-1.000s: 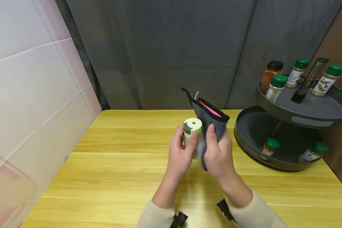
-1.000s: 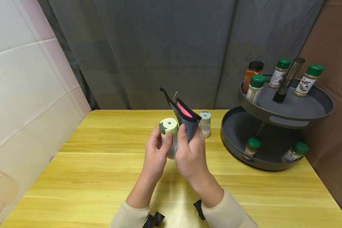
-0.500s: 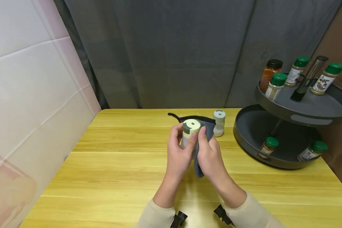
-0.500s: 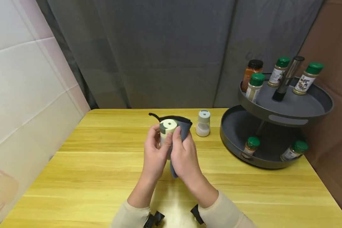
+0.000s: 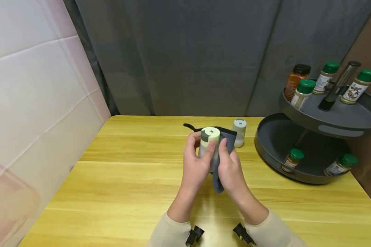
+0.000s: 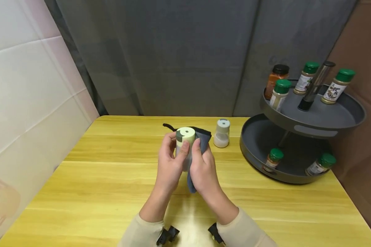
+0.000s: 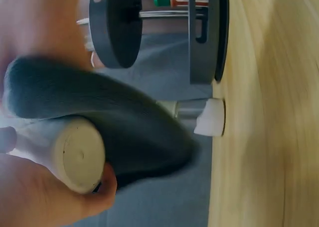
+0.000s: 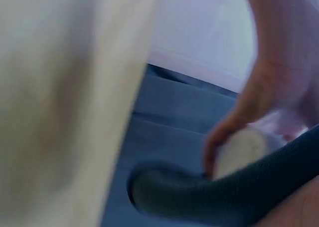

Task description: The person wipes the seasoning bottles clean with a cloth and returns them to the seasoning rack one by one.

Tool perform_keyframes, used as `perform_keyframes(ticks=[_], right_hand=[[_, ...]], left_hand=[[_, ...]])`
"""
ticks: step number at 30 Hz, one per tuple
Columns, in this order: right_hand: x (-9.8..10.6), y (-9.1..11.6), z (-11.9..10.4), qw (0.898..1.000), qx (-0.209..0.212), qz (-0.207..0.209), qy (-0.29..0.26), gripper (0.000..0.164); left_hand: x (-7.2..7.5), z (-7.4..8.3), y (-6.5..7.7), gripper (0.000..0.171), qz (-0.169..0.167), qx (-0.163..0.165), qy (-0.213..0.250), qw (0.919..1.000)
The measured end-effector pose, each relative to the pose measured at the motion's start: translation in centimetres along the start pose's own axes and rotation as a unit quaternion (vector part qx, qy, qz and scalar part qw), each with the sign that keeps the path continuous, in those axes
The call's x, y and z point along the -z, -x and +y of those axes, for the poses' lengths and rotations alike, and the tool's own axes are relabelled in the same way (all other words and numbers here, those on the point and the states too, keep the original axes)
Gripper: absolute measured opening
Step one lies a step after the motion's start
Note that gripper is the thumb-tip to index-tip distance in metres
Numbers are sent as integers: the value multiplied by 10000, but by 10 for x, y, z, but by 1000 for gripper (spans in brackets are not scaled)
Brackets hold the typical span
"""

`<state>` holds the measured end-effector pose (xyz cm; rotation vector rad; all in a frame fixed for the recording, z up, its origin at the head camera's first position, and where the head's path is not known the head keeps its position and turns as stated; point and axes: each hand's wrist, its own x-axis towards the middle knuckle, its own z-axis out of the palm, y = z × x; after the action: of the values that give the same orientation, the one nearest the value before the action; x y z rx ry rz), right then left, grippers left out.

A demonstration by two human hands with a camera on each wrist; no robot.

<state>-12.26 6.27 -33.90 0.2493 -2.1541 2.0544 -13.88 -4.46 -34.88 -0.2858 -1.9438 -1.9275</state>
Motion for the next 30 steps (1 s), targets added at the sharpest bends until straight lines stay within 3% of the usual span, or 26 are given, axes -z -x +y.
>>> perform_keyframes(ticks=[6,8,13,15,17,20,23,26,30], right_hand=[[-8,-1,-9,9933,1080,402,5,45],[-11,0,-2,9946,956,391,106,43],[-9,2,11,9989,-452,139,-3,56],[-7,1,7,9974,-706,108,-92,61],[-5,-3,-1,9983,-501,221,-179,61],[-7,-5,-11,9984,279,483,-54,51],[-12,-3,-11,9941,844,643,215,42],[-17,1,-1,9950,758,524,394,43],[-14,3,8,9987,-38,164,473,49]], left_hand=[[-2,1,2,33,-123,-10,71,9999],[0,2,1,33,-55,48,95,9999],[6,2,-3,34,87,91,104,9999],[6,2,-4,34,34,86,55,9999],[6,1,-3,33,-75,45,9,10000],[3,0,0,32,-212,-11,4,9998],[0,-1,2,32,-124,-65,80,9999],[1,0,0,34,52,-38,165,9998],[6,1,-3,34,242,40,221,9995]])
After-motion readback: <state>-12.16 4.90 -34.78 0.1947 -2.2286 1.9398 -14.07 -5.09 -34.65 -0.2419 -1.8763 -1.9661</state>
